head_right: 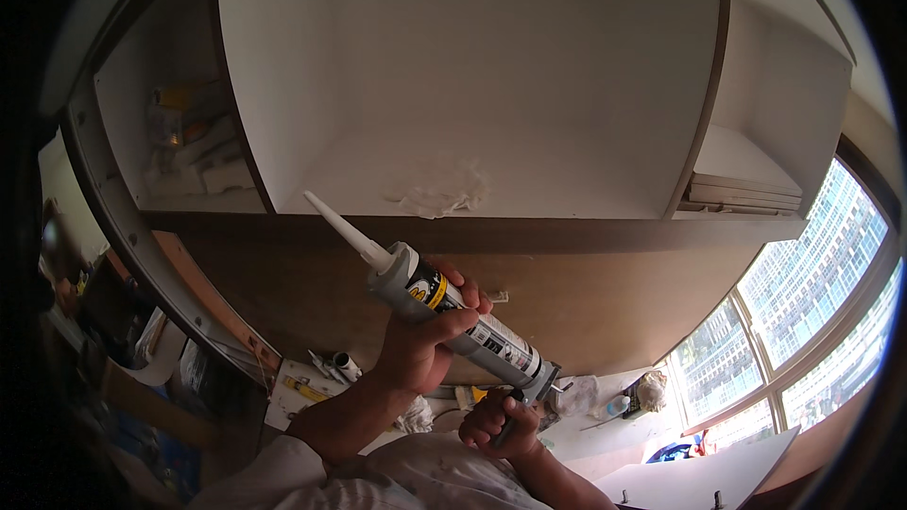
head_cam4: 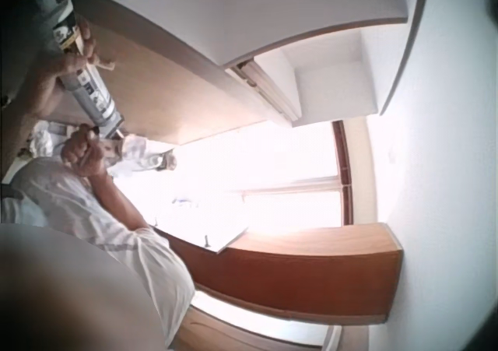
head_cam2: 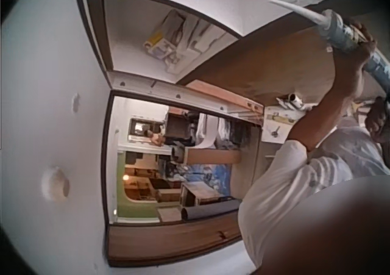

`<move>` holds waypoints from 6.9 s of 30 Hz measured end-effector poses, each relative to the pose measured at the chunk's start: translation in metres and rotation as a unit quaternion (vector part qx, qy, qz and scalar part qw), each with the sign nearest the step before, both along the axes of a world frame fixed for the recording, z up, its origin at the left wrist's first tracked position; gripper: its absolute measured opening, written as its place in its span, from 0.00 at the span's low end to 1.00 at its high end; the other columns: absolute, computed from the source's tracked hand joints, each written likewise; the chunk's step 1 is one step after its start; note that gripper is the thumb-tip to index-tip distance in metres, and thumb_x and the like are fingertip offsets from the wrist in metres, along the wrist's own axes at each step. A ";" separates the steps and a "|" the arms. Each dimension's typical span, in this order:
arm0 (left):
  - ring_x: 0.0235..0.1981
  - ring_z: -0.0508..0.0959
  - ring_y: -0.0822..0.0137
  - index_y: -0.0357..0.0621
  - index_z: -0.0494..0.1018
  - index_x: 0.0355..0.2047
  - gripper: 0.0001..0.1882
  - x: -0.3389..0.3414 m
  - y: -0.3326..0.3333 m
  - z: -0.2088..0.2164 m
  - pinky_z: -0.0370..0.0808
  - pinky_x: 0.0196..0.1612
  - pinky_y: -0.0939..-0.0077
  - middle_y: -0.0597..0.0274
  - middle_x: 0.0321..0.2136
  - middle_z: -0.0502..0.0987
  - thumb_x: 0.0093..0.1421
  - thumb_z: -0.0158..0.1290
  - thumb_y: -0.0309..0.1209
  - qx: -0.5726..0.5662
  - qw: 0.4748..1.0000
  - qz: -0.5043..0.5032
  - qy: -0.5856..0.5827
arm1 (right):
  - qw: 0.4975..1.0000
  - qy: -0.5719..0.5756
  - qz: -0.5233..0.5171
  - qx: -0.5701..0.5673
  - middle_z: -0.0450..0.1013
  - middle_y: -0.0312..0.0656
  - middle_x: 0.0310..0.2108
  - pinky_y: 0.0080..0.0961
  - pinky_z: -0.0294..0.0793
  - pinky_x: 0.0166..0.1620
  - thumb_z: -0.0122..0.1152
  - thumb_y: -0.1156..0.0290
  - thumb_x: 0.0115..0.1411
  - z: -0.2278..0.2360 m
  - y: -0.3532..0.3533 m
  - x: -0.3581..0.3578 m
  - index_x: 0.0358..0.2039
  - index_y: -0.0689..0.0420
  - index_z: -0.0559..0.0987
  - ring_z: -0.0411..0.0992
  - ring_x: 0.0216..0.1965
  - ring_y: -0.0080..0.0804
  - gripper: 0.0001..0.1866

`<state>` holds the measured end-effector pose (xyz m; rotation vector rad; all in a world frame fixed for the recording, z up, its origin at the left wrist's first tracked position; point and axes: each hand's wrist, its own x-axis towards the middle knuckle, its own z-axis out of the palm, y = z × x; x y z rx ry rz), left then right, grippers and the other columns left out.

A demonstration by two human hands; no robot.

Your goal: The person applies sealant to the edges of a cabinet interior using a caulking gun, then wipes the surface with a cloth. The person places a wooden shelf into the cabinet and adjusts its position.

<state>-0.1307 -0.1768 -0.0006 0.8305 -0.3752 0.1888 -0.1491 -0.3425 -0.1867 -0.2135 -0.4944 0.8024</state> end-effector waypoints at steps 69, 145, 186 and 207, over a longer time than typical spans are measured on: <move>0.38 0.78 0.57 0.45 0.73 0.42 0.26 -0.027 0.067 -0.113 0.75 0.45 0.65 0.58 0.37 0.77 0.42 0.66 0.16 0.502 0.703 0.497 -0.082 | 0.552 -0.570 -0.382 -0.474 0.72 0.33 0.25 0.18 0.67 0.25 0.79 0.75 0.52 0.247 -0.011 0.016 0.43 0.57 0.86 0.69 0.23 0.17 0.17; 0.55 0.78 0.42 0.37 0.72 0.58 0.32 -0.227 0.158 -0.494 0.75 0.60 0.52 0.42 0.51 0.78 0.51 0.66 0.22 0.669 0.528 0.421 0.312 | -0.262 -0.651 -0.119 -0.702 0.81 0.44 0.25 0.35 0.82 0.34 0.58 0.81 0.56 0.288 -0.164 0.216 0.62 0.45 0.78 0.80 0.24 0.34 0.31; 0.58 0.78 0.43 0.37 0.72 0.61 0.35 -0.241 0.146 -0.507 0.73 0.63 0.55 0.41 0.53 0.79 0.50 0.65 0.22 0.600 0.582 0.372 0.403 | -0.304 -0.592 -0.026 -0.746 0.82 0.51 0.43 0.39 0.85 0.44 0.61 0.78 0.59 0.294 -0.132 0.223 0.64 0.45 0.73 0.84 0.40 0.42 0.31; 0.62 0.74 0.45 0.41 0.65 0.66 0.39 -0.295 0.145 -0.499 0.72 0.64 0.53 0.44 0.60 0.73 0.55 0.66 0.28 0.652 0.527 0.360 0.410 | -0.332 -0.560 0.058 -0.756 0.82 0.41 0.52 0.39 0.83 0.55 0.72 0.64 0.53 0.308 -0.082 0.286 0.62 0.43 0.78 0.81 0.52 0.41 0.33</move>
